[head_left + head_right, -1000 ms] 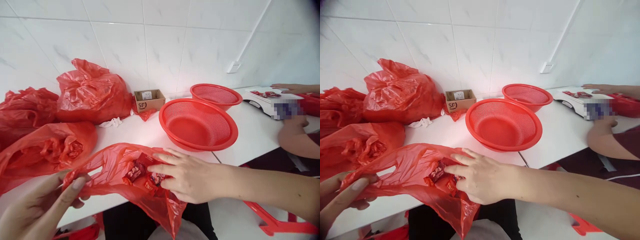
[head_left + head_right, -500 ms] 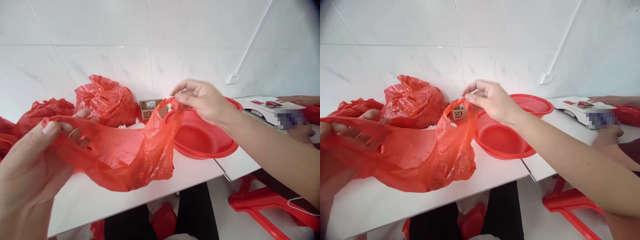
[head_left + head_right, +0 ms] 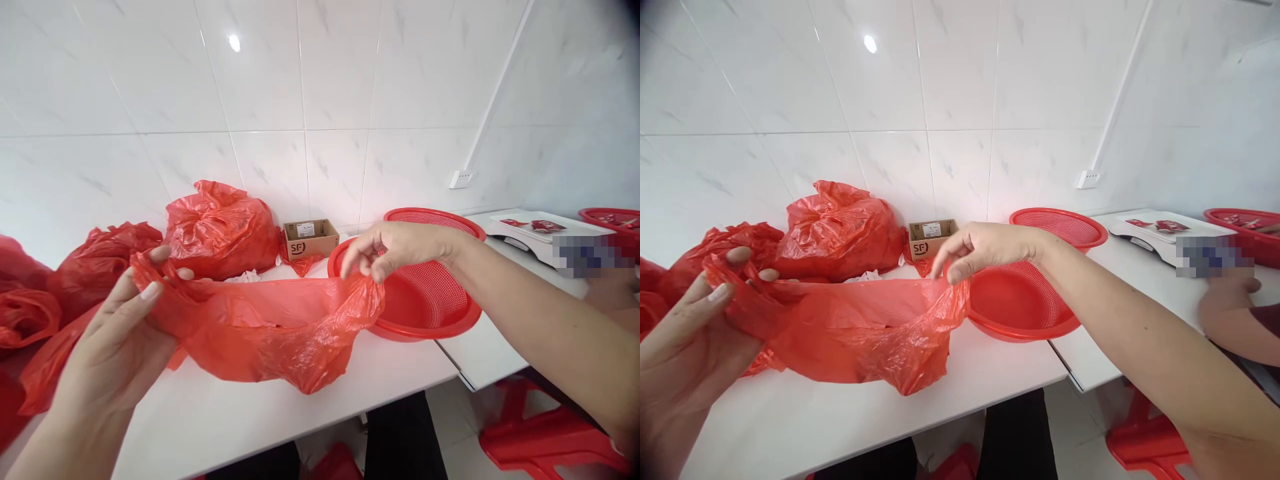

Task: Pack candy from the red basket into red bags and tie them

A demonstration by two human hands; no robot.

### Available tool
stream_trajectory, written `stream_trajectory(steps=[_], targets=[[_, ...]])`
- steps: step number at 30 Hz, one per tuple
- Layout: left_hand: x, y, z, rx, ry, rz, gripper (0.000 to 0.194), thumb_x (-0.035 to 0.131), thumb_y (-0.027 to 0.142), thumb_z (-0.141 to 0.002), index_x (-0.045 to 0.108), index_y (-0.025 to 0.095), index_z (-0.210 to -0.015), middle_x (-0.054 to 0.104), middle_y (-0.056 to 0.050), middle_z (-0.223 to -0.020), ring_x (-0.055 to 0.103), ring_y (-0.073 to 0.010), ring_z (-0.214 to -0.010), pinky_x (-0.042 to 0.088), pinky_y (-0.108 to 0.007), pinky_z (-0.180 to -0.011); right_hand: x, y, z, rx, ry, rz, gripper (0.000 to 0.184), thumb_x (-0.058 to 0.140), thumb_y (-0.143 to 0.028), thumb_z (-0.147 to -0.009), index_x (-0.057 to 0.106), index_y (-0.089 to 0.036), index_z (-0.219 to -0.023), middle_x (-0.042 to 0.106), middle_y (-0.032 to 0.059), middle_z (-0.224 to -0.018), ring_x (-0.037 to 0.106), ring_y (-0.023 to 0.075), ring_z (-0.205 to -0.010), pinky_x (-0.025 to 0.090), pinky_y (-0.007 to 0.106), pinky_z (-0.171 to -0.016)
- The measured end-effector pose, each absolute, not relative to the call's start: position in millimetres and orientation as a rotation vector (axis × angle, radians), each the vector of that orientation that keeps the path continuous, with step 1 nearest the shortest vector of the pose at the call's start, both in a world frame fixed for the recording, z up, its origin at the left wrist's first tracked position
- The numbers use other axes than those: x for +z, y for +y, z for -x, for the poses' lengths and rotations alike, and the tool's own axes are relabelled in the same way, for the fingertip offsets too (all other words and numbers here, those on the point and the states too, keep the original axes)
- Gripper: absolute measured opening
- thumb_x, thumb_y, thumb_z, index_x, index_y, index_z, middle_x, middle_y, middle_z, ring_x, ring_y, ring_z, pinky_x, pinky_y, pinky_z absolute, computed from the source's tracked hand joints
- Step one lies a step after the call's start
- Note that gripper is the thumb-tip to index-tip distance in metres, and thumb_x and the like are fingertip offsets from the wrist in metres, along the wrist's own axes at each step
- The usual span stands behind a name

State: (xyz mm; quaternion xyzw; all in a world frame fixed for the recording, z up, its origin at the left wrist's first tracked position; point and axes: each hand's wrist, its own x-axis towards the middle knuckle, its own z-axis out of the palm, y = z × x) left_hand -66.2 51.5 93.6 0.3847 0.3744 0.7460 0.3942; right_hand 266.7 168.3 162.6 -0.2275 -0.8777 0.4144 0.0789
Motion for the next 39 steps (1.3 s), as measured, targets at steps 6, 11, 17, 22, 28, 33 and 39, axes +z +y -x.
stream_trajectory(steps=[6, 11, 17, 22, 28, 33, 39], targets=[[92.2, 50.8, 68.5, 1.778, 1.064, -0.981, 0.041, 0.072, 0.031, -0.078, 0.068, 0.032, -0.118, 0.066, -0.001, -0.100, 0.066, -0.0227, -0.093, 0.063, -0.029, -0.072, 153.2, 165.8, -263.4, 1.102, -2.538, 0.699, 0.012, 0.071, -0.031, -0.081, 0.073, -0.019, -0.084, 0.072, 0.0015, -0.086, 0.066, 0.0149, -0.084, 0.050, 0.027, -0.078], [107.2, 57.3, 59.9, 1.439, 1.098, -1.322, 0.057, 0.072, 0.038, -0.080, 0.054, 0.039, -0.134, 0.066, -0.002, -0.099, 0.065, -0.0235, -0.095, 0.059, -0.032, -0.078, 154.7, 176.8, -230.2, 0.945, -2.102, 0.546, 0.009, 0.065, -0.017, -0.083, 0.066, -0.017, -0.093, 0.070, 0.0023, -0.091, 0.065, 0.0131, -0.085, 0.053, 0.029, -0.081], [127.1, 82.0, 18.1, 0.787, 1.242, -1.678, 0.053, 0.072, 0.041, -0.080, 0.055, 0.031, -0.129, 0.056, 0.002, -0.080, 0.054, -0.0136, -0.068, 0.053, -0.027, -0.064, 173.4, 160.8, -171.4, 1.120, -2.273, 0.346, 0.008, 0.059, -0.012, -0.085, 0.059, -0.018, -0.090, 0.063, -0.0011, -0.079, 0.062, 0.0099, -0.065, 0.055, 0.025, -0.061], [121.2, 98.8, 0.3, 0.741, 1.289, -1.591, 0.040, 0.060, 0.055, -0.084, 0.069, 0.022, -0.104, 0.032, 0.006, -0.059, 0.033, -0.0122, -0.053, 0.045, -0.026, -0.053, 162.6, 158.1, -151.7, 1.059, -2.293, 0.305, 0.014, 0.059, -0.019, -0.085, 0.057, -0.022, -0.099, 0.062, 0.0006, -0.093, 0.061, 0.0102, -0.071, 0.053, 0.023, -0.060], [105.0, 106.6, 9.7, 0.859, 1.161, -1.347, 0.036, 0.057, 0.052, -0.087, 0.070, 0.018, -0.086, 0.038, 0.005, -0.053, 0.039, -0.0123, -0.049, 0.048, -0.030, -0.056, 124.9, 171.9, -173.8, 1.092, -2.353, 0.556, 0.031, 0.059, -0.016, -0.081, 0.052, -0.022, -0.110, 0.064, 0.0008, -0.092, 0.062, 0.0132, -0.078, 0.053, 0.031, -0.073], [98.9, 111.5, 13.1, 0.894, 1.200, -1.333, 0.042, 0.053, 0.056, -0.089, 0.066, 0.017, -0.077, 0.062, -0.003, -0.056, 0.060, -0.0169, -0.059, 0.049, -0.029, -0.064, 114.1, 165.8, -182.0, 0.959, -2.217, 0.565, 0.023, 0.062, -0.016, -0.080, 0.052, -0.021, -0.100, 0.055, -0.0053, -0.073, 0.057, 0.0117, -0.071, 0.050, 0.028, -0.069], [100.7, 105.9, 26.9, 0.829, 1.087, -1.522, 0.026, 0.067, 0.045, -0.083, 0.073, 0.020, -0.080, 0.069, -0.005, -0.077, 0.052, -0.0134, -0.057, 0.051, -0.036, -0.073, 125.0, 154.9, -185.5, 1.467, -1.951, 0.299, 0.021, 0.066, -0.023, -0.085, 0.054, -0.021, -0.102, 0.063, -0.0006, -0.086, 0.065, 0.0135, -0.081, 0.055, 0.032, -0.078]])
